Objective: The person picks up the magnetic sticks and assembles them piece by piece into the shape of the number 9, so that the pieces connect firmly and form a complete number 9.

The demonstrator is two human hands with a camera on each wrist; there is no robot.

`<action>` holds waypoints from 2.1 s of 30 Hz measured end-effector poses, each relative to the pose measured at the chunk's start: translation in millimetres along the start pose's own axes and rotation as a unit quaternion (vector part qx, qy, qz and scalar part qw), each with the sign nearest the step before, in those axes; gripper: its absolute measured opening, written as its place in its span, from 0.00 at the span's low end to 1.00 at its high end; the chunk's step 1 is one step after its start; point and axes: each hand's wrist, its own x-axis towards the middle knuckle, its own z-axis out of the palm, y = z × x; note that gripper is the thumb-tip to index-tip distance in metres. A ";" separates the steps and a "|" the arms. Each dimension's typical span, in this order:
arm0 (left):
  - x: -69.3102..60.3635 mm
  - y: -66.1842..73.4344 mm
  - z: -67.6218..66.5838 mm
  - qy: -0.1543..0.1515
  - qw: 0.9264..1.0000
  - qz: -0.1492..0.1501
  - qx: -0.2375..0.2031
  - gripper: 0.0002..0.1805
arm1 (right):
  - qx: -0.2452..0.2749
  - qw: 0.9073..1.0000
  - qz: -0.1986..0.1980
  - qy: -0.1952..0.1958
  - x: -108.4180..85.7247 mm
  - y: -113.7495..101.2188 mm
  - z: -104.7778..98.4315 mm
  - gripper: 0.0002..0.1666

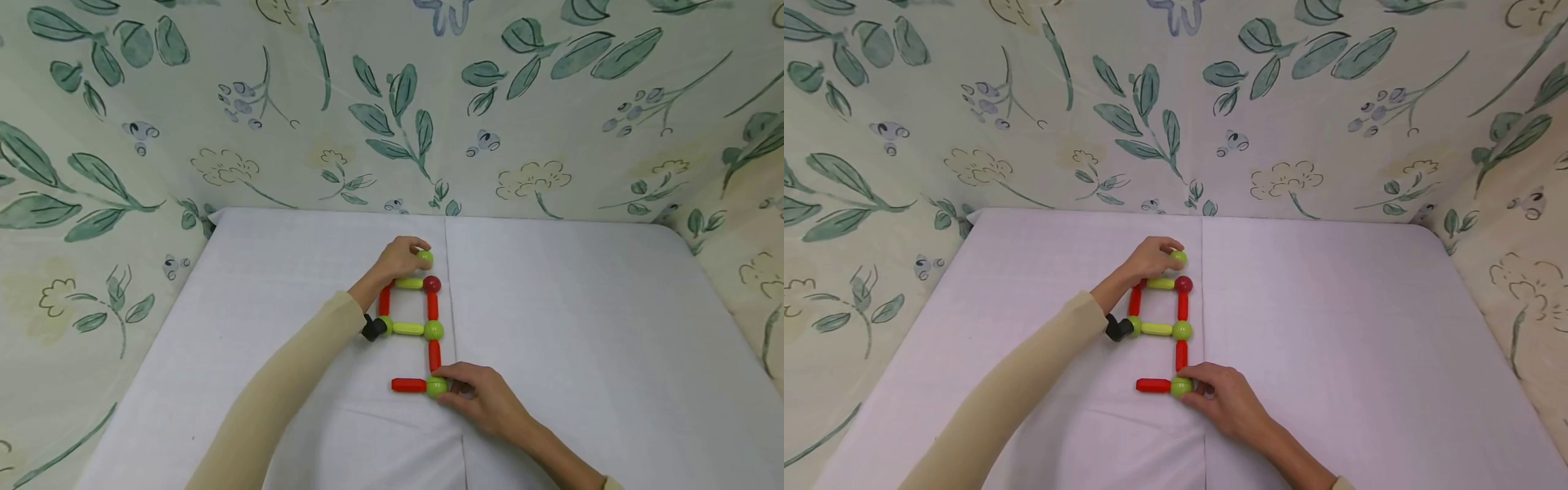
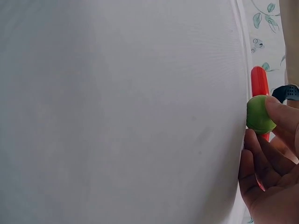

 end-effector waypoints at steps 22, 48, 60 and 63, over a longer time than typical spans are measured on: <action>3.4 -6.0 -3.6 -0.002 1.000 -0.015 0.003 0.24 | -0.007 1.000 0.002 -0.002 0.4 0.6 -0.2 0.20; -75.2 -32.5 -30.6 -0.020 0.993 0.046 -0.110 0.23 | -0.003 1.000 -0.002 0.005 -0.5 -0.5 0.4 0.19; -114.4 -58.5 -30.2 -0.062 0.978 0.059 -0.192 0.23 | 0.001 1.000 -0.005 0.009 -0.5 -0.3 0.6 0.20; -125.9 -64.9 -30.4 -0.077 0.978 0.060 -0.185 0.22 | 0.001 1.000 0.000 0.005 -0.6 -0.4 0.7 0.20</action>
